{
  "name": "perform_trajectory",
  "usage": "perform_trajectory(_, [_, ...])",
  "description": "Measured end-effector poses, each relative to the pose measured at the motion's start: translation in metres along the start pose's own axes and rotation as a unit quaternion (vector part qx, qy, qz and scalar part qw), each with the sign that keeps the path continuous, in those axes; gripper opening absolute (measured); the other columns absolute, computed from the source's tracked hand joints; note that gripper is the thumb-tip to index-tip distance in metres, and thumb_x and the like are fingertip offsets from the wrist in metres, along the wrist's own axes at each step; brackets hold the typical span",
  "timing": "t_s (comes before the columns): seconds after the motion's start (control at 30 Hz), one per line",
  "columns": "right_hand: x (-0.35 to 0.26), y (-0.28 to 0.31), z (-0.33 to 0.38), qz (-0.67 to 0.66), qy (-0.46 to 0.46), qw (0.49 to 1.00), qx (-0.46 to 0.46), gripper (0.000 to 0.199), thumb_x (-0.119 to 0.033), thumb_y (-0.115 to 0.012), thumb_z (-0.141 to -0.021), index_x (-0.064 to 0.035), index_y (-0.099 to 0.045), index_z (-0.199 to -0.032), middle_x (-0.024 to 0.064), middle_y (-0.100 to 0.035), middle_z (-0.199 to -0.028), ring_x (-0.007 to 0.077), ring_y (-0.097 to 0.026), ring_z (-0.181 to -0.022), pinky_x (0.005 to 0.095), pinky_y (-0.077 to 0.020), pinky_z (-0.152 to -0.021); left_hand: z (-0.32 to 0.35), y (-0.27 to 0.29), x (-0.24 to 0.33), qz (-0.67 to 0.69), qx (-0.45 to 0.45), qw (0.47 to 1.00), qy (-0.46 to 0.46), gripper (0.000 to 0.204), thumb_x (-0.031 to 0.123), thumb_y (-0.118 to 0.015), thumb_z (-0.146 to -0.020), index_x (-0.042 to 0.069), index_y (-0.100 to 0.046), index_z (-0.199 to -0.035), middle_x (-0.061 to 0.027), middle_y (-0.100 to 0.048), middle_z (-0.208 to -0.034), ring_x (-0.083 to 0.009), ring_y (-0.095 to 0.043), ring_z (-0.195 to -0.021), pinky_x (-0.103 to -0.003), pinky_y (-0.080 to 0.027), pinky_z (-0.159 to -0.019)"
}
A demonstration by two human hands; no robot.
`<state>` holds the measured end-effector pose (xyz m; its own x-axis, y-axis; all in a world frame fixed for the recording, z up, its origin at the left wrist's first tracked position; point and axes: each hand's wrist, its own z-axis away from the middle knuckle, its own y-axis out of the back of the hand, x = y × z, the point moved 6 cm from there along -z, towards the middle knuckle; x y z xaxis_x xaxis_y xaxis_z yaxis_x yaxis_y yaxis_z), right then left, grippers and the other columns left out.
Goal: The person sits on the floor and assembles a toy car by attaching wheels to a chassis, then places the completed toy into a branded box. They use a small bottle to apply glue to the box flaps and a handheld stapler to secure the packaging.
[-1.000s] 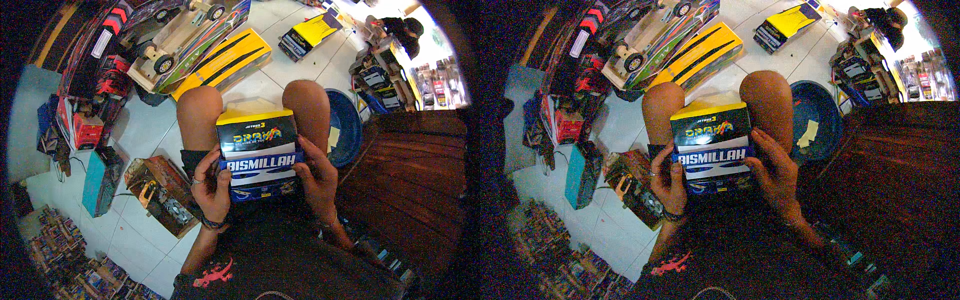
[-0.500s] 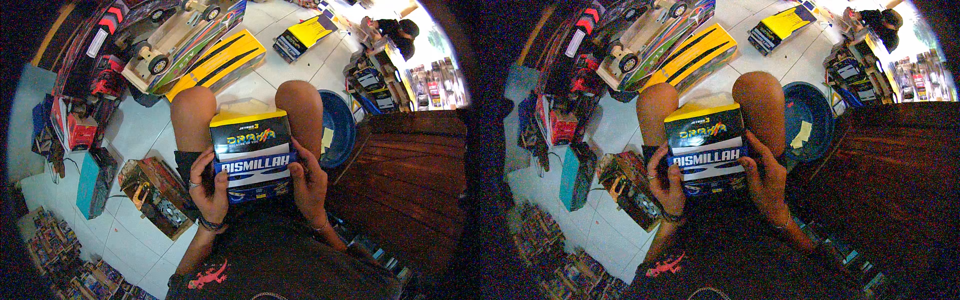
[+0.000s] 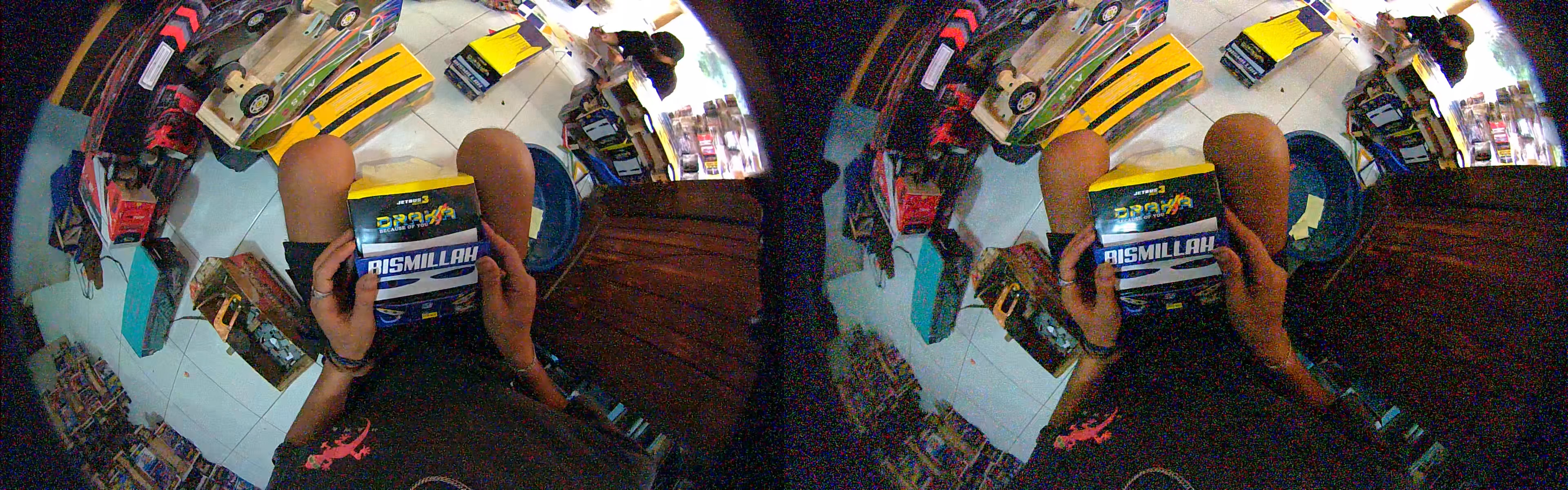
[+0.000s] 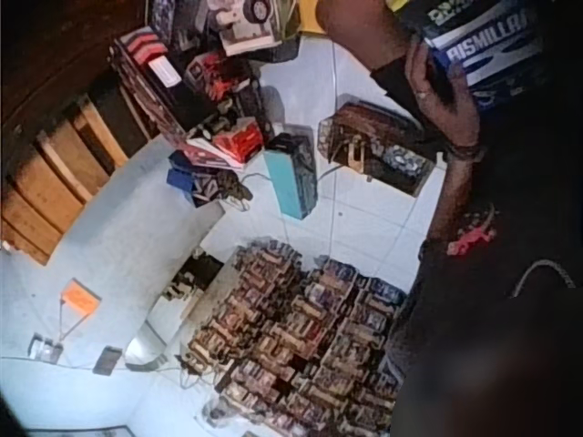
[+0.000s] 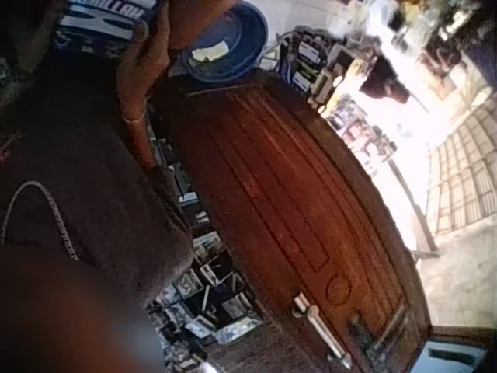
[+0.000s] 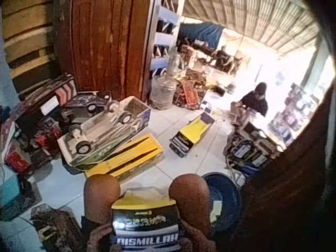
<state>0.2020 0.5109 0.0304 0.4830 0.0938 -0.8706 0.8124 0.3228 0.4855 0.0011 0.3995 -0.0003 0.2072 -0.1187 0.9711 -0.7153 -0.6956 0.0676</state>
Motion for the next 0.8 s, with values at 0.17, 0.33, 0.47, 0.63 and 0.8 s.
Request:
perform_trajectory(0.17, [0.009,-0.006,0.006,-0.04,0.0,0.999,-0.012,0.05,-0.012,-0.064,-0.092,-0.0014,-0.048,-0.138,0.0095,-0.064,-0.118,0.0154,-0.059,-0.105,0.0292,-0.0469,-0.092,0.002,-0.004,-0.003,0.059,-0.017,0.997,0.05,0.059,0.007,-0.075,-0.082,-0.002,-0.047,-0.132,-0.0199,-0.05,-0.137,-0.0271,-0.046,-0.129,-0.039,-0.036,-0.11])
perform_trajectory(0.33, [0.0,-0.004,0.01,0.118,0.108,0.987,0.017,0.064,-0.013,-0.074,-0.084,0.0018,-0.045,-0.138,0.0215,-0.05,-0.139,0.0266,-0.052,-0.126,0.0383,-0.0421,-0.104,0.008,-0.007,-0.005,0.116,-0.05,0.977,0.171,0.068,-0.005,-0.074,-0.079,-0.003,-0.041,-0.138,-0.0164,-0.05,-0.138,-0.0219,-0.053,-0.122,-0.035,-0.043,-0.105])
perform_trajectory(0.47, [0.001,-0.002,0.012,0.06,0.084,0.995,0.016,0.064,-0.014,-0.074,-0.084,0.001,-0.044,-0.139,0.0226,-0.054,-0.134,0.0275,-0.057,-0.119,0.0382,-0.0456,-0.099,0.009,-0.013,-0.003,0.105,-0.05,0.976,0.186,0.067,-0.007,-0.072,-0.079,-0.003,-0.041,-0.139,-0.0156,-0.052,-0.137,-0.0215,-0.053,-0.122,-0.035,-0.042,-0.105])
perform_trajectory(0.63, [0.01,0.007,0.017,-0.006,-0.047,0.999,-0.013,0.049,-0.016,-0.063,-0.093,-0.0017,-0.049,-0.137,0.0206,-0.064,-0.121,0.0281,-0.063,-0.108,0.0368,-0.0493,-0.092,0.01,-0.025,-0.002,0.136,-0.049,0.972,0.187,0.065,-0.008,-0.072,-0.079,-0.002,-0.043,-0.138,-0.0156,-0.052,-0.137,-0.021,-0.054,-0.121,-0.035,-0.044,-0.104])
perform_trajectory(0.8, [0.001,0.014,0.004,0.013,0.021,0.999,0.038,0.031,-0.017,-0.055,-0.097,-0.001,-0.06,-0.123,0.0176,-0.068,-0.112,0.0259,-0.067,-0.1,0.0355,-0.0507,-0.088,0.01,-0.019,0.001,0.119,-0.018,0.975,0.186,0.066,-0.006,-0.075,-0.079,-0.002,-0.045,-0.137,-0.0151,-0.058,-0.129,-0.0198,-0.057,-0.116,-0.033,-0.046,-0.101])
